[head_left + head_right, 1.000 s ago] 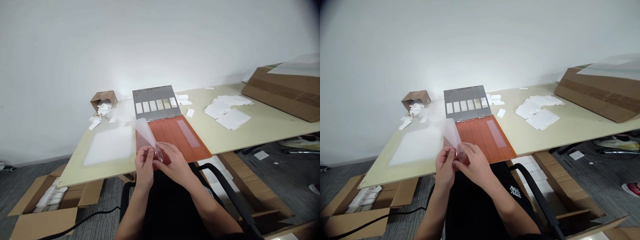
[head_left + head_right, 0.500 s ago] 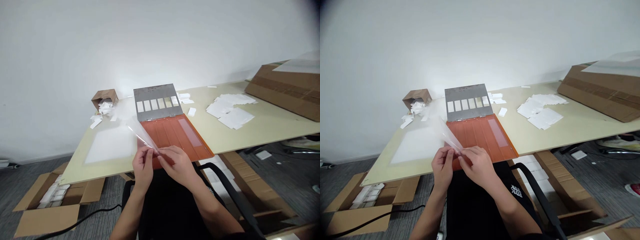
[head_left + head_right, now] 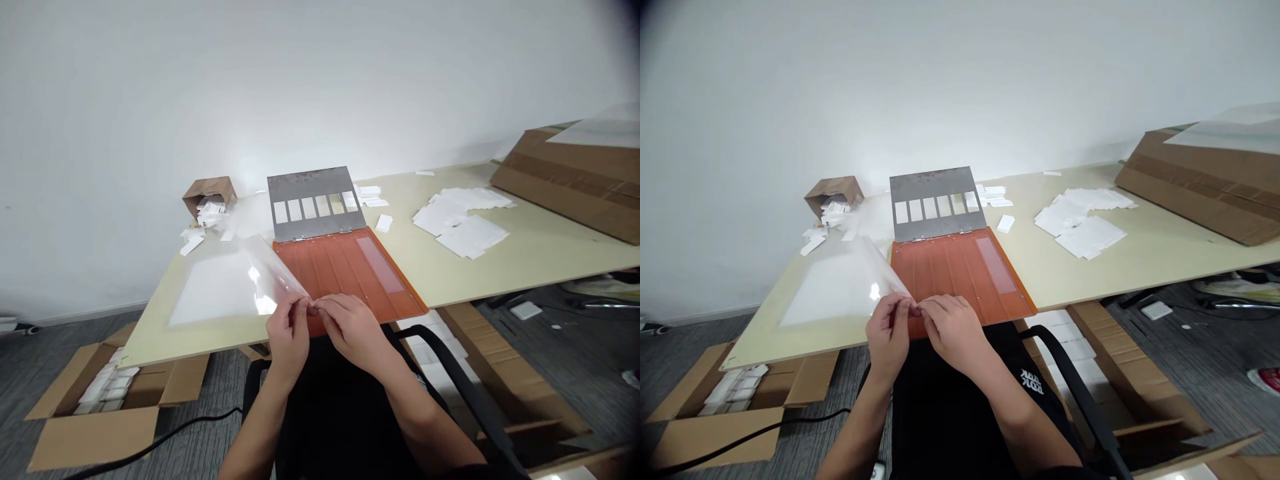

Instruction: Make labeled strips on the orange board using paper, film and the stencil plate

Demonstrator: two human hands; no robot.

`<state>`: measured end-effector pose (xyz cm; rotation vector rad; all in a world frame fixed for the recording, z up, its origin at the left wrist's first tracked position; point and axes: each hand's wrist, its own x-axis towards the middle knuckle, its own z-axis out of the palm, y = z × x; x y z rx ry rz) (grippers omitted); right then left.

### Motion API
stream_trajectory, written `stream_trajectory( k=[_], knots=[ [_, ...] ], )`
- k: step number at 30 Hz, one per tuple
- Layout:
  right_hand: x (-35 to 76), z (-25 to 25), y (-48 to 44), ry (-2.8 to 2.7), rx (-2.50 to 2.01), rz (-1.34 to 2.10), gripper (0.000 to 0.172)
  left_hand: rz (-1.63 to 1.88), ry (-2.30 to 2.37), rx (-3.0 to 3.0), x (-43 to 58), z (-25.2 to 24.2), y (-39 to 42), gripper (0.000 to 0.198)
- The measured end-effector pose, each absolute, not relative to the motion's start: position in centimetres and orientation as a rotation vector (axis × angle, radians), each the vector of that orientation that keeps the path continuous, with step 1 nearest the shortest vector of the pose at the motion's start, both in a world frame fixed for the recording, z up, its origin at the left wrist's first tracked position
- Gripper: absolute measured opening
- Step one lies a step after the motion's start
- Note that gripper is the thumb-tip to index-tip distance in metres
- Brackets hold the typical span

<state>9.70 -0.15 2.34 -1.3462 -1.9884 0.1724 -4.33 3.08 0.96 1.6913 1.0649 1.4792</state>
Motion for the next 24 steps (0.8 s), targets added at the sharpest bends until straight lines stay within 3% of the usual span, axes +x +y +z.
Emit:
stream_trajectory(
  k=[6, 10, 24],
  knots=[
    [9.9, 2.5, -0.2, -1.967, -1.37, 0.242, 0.025, 1.465, 1.051, 1.672, -4.4, 0.9, 3.0, 0.016],
    [10.1, 2.5, -0.4, -1.909, -1.367, 0.245, 0.015, 1.453, 1.055, 1.698, -4.5, 0.9, 3.2, 0.016],
    [11.0, 1.7, 0.3, -1.823, -1.397, 0.344, 0.014, 1.415, 1.064, 1.629, -4.6, 1.0, 3.5, 0.017]
  ],
)
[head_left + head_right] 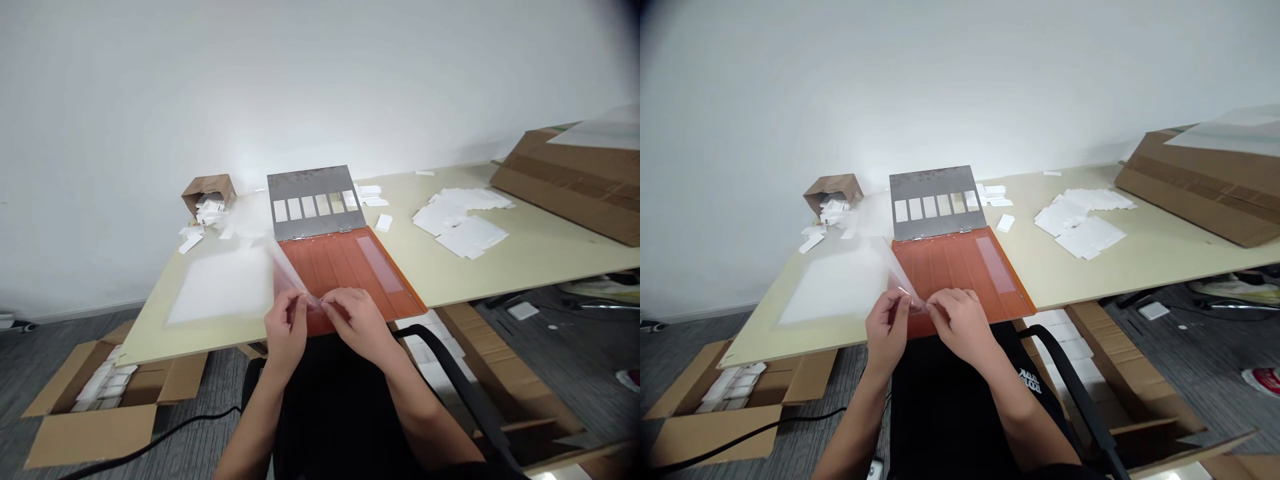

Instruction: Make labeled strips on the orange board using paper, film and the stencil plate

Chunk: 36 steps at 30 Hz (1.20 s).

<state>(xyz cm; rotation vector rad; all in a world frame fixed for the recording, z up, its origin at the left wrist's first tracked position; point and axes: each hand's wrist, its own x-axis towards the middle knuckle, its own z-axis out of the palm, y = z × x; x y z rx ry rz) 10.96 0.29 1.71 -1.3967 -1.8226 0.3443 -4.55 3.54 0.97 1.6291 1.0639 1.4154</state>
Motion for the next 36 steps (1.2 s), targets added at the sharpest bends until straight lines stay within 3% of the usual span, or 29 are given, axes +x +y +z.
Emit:
stream_trajectory(
  k=[11, 25, 36],
  knots=[
    [11.4, 1.5, 0.6, -1.818, -1.489, 0.385, 0.016, 1.35, 1.08, 1.462, -4.6, 0.8, 4.4, 0.023],
    [11.9, 1.0, 1.2, -1.788, -1.54, 0.442, 0.018, 1.222, 1.128, 1.488, -4.9, 0.0, 5.0, 0.018],
    [12.9, 1.5, 1.3, -1.768, -1.766, 0.225, 0.019, 1.25, 1.13, 1.376, -4.6, -0.1, 5.2, 0.023]
  ],
)
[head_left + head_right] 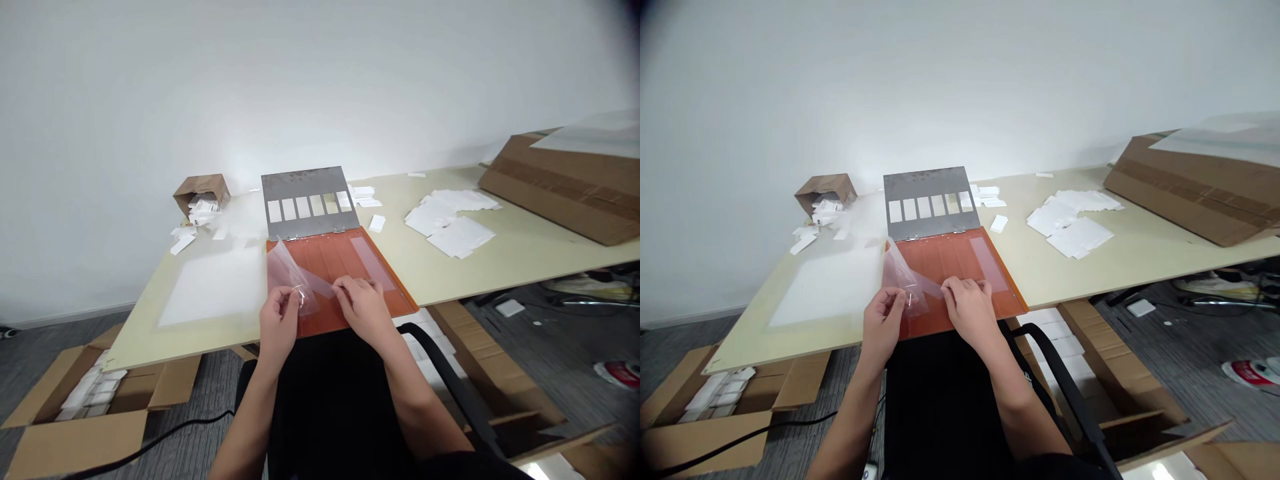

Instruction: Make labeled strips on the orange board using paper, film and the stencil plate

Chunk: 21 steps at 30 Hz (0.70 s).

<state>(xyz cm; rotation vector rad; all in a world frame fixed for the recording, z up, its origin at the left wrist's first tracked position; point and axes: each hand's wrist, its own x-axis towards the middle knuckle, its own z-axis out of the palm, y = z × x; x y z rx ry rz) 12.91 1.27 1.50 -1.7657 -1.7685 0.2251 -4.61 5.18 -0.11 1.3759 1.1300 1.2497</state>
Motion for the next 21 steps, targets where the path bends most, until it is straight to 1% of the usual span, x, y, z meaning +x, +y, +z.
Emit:
stream_trajectory(
  k=[7, 15, 21],
  knots=[
    [13.5, 1.7, 1.4, -1.701, -1.864, 0.203, 0.02, 1.313, 1.115, 1.285, -4.3, -1.0, 5.7, 0.023],
    [15.1, 1.3, 1.6, -1.572, -1.987, 0.138, 0.022, 1.349, 1.099, 1.236, -1.4, 0.9, 6.3, 0.02],
    [16.5, 1.2, 1.2, -1.516, -2.073, 0.138, 0.026, 1.357, 1.129, 1.139, 1.5, 1.2, 7.4, 0.017]
  ],
)
